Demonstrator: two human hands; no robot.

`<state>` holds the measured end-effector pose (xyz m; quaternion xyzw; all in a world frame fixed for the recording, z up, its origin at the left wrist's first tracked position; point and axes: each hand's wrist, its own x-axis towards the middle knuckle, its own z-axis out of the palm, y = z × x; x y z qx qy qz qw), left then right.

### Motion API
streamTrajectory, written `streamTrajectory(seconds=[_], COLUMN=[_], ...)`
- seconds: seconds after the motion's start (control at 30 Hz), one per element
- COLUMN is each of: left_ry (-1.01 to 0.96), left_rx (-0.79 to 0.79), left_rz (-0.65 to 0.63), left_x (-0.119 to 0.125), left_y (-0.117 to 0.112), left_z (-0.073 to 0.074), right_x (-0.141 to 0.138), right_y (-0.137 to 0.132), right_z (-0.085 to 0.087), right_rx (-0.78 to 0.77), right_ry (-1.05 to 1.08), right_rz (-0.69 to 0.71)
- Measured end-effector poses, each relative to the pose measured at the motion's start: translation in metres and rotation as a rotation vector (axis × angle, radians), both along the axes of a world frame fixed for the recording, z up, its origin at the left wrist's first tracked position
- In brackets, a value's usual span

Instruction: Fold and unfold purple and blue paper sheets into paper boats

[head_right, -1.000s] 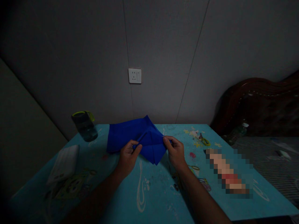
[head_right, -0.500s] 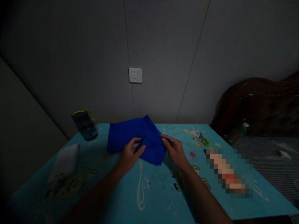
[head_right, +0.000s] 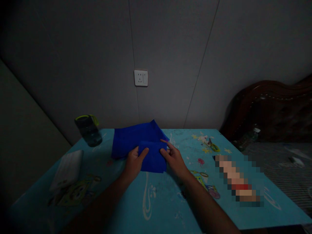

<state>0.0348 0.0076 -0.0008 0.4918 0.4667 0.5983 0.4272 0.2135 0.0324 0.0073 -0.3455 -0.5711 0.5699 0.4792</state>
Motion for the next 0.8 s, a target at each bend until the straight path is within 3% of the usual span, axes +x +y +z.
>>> streamTrajectory(seconds=[0.1, 0.2, 0.53, 0.8], left_ry=[-0.009, -0.008, -0.112, -0.045], left_rx=[0.011, 0.026, -0.039, -0.283], left_rz=[0.112, 0.148, 0.048, -0.02], left_x=[-0.0028, -0.0037, 0.003, 0.0015], left_y=[0.0021, 0.0029, -0.0046, -0.0039], left_z=[0.0018, 0.003, 0.0051, -0.0016], right_x=[-0.0053, -0.0081, -0.0038, 0.0004], right_y=[-0.0048, -0.0077, -0.005, -0.0032], right_z=[0.0009, 0.0008, -0.0022, -0.0072], right_rx=[-0.007, 0.0, 0.022, 0.1], right_ry=[-0.024, -0.042, 0.03, -0.07], right_rz=[0.138, 0.162, 0.2, 0.21])
